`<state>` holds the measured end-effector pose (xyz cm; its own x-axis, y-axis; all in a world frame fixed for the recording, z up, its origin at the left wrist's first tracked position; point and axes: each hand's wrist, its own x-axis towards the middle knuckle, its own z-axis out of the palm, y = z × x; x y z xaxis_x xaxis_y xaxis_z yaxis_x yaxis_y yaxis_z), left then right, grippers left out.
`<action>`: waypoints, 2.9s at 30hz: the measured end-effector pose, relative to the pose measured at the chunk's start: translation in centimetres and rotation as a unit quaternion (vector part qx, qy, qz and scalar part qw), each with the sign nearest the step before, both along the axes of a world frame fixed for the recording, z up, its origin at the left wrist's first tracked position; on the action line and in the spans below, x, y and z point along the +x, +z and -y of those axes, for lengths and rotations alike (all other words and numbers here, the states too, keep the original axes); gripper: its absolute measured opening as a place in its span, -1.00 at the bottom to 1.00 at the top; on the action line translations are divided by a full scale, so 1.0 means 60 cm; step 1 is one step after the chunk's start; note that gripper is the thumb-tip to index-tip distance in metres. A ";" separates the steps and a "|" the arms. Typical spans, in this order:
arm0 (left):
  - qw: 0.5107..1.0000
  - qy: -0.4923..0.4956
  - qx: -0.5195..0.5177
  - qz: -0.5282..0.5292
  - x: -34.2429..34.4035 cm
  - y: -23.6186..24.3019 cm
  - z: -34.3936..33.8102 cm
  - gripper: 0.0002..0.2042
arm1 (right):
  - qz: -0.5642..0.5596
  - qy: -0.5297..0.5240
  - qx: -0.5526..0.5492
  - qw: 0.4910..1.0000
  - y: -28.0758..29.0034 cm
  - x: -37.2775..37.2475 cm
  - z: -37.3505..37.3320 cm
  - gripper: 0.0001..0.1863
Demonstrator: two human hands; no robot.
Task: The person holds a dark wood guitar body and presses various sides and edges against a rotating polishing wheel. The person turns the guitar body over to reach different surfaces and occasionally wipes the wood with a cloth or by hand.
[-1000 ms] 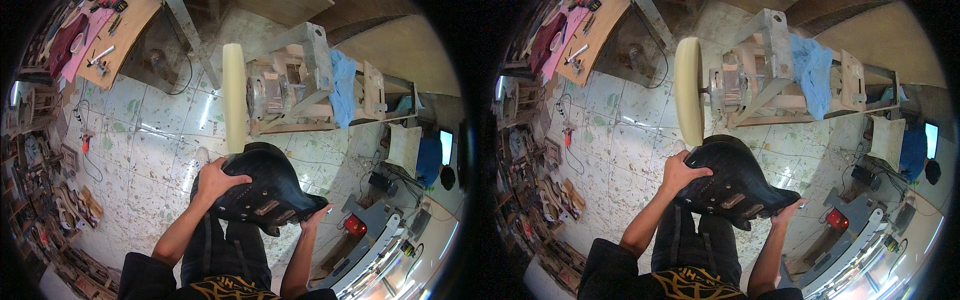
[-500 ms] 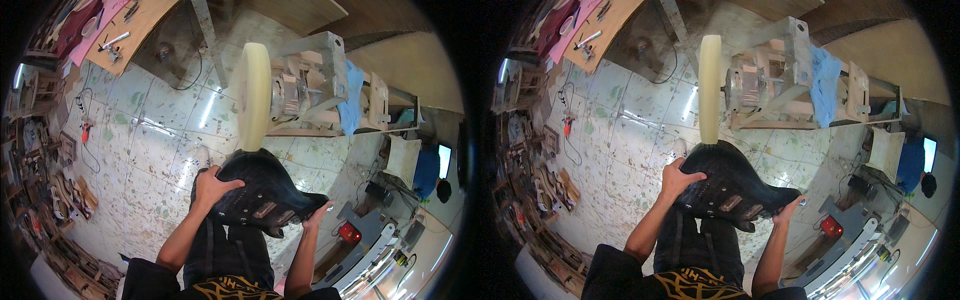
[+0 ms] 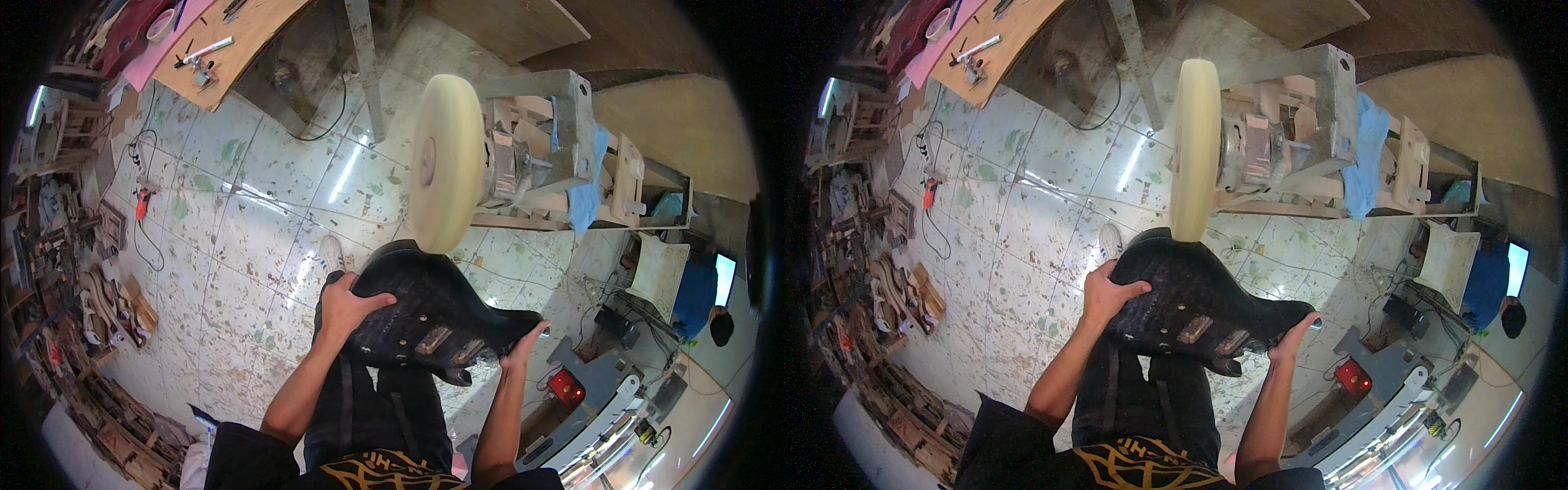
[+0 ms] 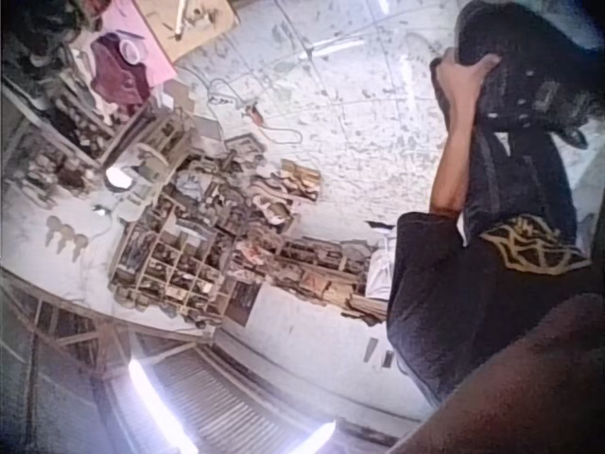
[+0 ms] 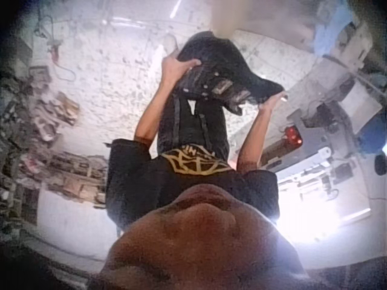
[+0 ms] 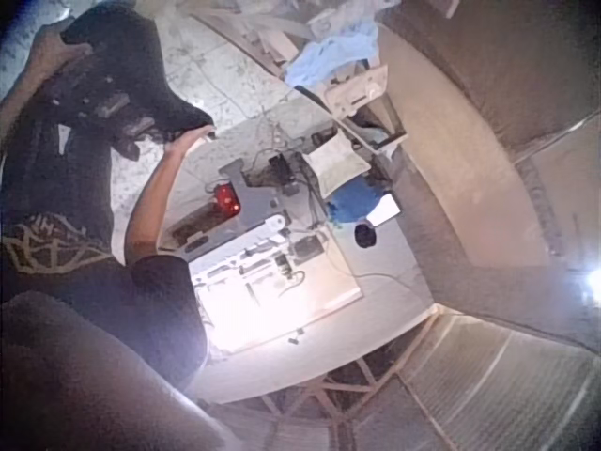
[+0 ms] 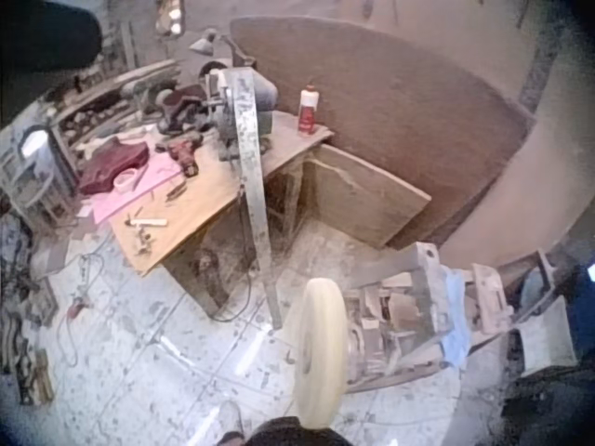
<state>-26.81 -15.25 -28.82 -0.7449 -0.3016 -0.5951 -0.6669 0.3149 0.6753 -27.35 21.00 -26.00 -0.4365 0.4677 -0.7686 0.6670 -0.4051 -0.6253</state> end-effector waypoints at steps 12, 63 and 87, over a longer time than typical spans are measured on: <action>0.999 0.036 0.036 0.014 -0.012 0.017 0.047 -0.51 | -0.002 0.011 -0.003 1.000 0.000 -0.034 0.052 -0.07; 0.987 0.141 0.038 -0.067 -0.030 0.002 0.275 -0.50 | -0.066 0.096 -0.045 0.992 -0.042 -0.140 0.293 0.00; 0.997 0.062 0.023 -0.041 -0.052 0.000 0.155 -0.48 | -0.022 0.026 -0.030 0.999 -0.031 -0.098 0.152 -0.01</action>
<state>-29.90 -24.53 -28.81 -0.7509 -0.3683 -0.5483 -0.6402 0.2016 0.7413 -33.23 11.89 -27.87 -0.4936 0.3976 -0.7735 0.6603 -0.4075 -0.6309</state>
